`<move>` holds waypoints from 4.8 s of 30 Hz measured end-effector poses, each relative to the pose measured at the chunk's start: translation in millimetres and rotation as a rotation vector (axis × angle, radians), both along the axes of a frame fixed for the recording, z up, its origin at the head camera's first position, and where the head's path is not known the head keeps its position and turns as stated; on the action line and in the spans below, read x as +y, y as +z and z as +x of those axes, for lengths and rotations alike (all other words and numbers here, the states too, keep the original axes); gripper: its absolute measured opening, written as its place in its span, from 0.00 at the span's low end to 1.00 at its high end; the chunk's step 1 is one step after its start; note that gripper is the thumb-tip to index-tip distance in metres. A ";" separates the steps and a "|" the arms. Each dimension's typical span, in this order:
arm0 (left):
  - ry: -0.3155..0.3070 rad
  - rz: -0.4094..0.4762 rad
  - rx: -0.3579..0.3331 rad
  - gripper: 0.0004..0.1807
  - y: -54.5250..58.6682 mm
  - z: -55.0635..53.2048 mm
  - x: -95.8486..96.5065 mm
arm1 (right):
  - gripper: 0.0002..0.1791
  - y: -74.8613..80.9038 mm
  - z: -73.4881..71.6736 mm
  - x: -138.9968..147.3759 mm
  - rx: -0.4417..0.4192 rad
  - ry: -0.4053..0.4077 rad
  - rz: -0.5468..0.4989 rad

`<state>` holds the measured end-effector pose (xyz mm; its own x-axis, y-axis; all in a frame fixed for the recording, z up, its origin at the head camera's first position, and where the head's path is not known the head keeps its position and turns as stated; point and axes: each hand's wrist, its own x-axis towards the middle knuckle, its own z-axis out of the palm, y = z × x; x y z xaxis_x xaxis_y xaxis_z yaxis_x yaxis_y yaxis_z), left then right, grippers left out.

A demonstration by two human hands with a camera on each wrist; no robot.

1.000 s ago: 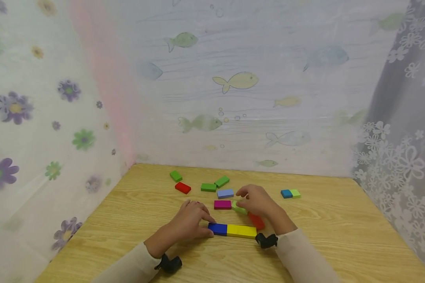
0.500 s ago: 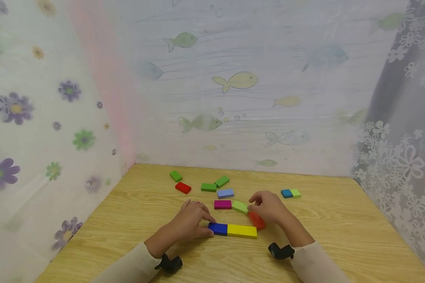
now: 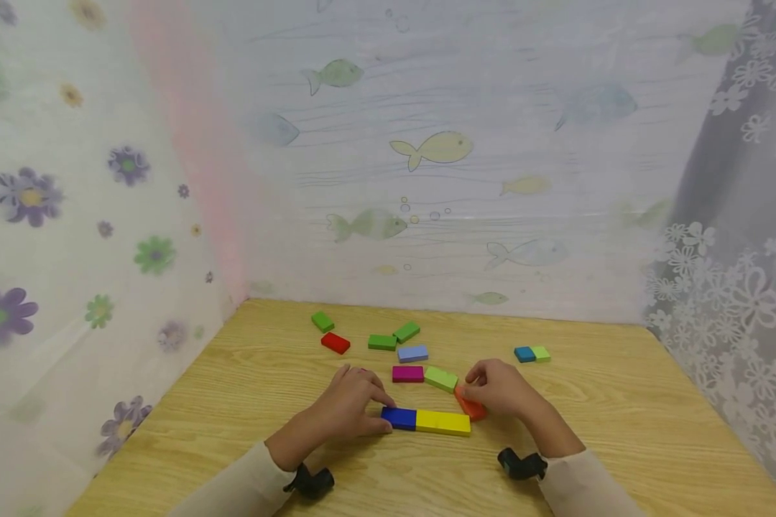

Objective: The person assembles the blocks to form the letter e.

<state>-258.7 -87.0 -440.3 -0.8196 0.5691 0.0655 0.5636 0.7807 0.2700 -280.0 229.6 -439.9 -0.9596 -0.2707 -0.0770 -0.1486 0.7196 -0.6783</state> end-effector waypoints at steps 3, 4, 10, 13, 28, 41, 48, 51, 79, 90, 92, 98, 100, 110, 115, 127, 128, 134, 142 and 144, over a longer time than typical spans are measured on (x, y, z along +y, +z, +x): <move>-0.001 0.003 -0.002 0.15 0.7 0.5 0.0 | 0.15 0.9 1.3 -1.0 -0.015 -0.002 -0.004; -0.002 0.004 -0.002 0.15 0.9 0.6 0.1 | 0.15 1.3 1.6 -1.3 -0.019 -0.003 -0.007; -0.016 0.012 -0.008 0.17 1.5 1.3 0.9 | 0.13 2.8 3.2 -2.1 -0.043 -0.013 -0.017; -0.026 0.016 -0.005 0.19 1.4 0.8 1.9 | 0.13 2.6 3.3 -2.3 -0.054 -0.024 -0.013; -0.013 0.109 0.154 0.16 10.3 -33.8 15.8 | 0.12 2.7 2.6 -3.2 -0.046 -0.025 -0.019; 0.118 0.320 -0.141 0.21 23.7 -81.0 34.2 | 0.12 2.1 2.0 -2.5 -0.039 -0.032 -0.023; 0.163 0.371 -0.193 0.22 16.4 -103.4 40.5 | 0.12 0.3 1.1 -1.8 -0.039 -0.026 -0.034; 0.186 0.393 -0.215 0.22 15.1 -108.2 42.9 | 0.12 0.5 1.4 -1.8 -0.037 -0.023 -0.040; 0.242 0.309 -0.158 0.21 3.7 -113.8 54.7 | 0.12 0.0 1.3 -1.6 -0.024 -0.020 -0.034; 0.254 0.277 -0.137 0.18 3.4 -114.8 54.5 | 0.11 1.0 1.6 -2.4 -0.033 -0.027 -0.028; 0.252 0.279 -0.139 0.18 5.3 -113.4 53.1 | 0.12 0.8 1.6 -2.4 -0.037 -0.028 -0.028; 0.249 0.287 -0.126 0.16 11.6 -110.3 46.8 | 0.12 0.1 1.7 -2.0 -0.039 -0.035 -0.020; 0.248 0.290 -0.104 0.15 12.5 -109.9 44.1 | 0.12 0.1 1.7 -1.8 -0.037 -0.034 -0.018; 0.256 0.360 -0.026 0.16 17.4 -101.1 29.1 | 0.11 1.1 2.8 -1.1 -0.042 -0.030 -0.031; 0.266 0.410 -0.025 0.15 21.2 -92.4 24.1 | 0.12 0.6 2.7 -0.9 -0.046 -0.033 -0.036; 0.268 0.421 0.025 0.14 23.5 -61.3 8.7 | 0.12 -1.2 1.7 -2.7 -0.046 -0.028 -0.044; 0.266 0.421 0.029 0.14 23.1 -59.1 7.7 | 0.12 -1.5 1.4 -2.6 -0.047 -0.029 -0.044; 0.258 0.421 0.034 0.13 19.7 -47.0 5.3 | 0.12 -2.3 0.6 -1.3 -0.048 -0.026 -0.046; 0.250 0.354 0.061 0.14 15.2 -36.9 3.9 | 0.12 0.2 1.4 -0.6 -0.050 -0.038 -0.037; 0.255 0.334 0.060 0.13 14.8 -34.3 3.3 | 0.12 0.3 1.5 -0.7 -0.047 -0.036 -0.037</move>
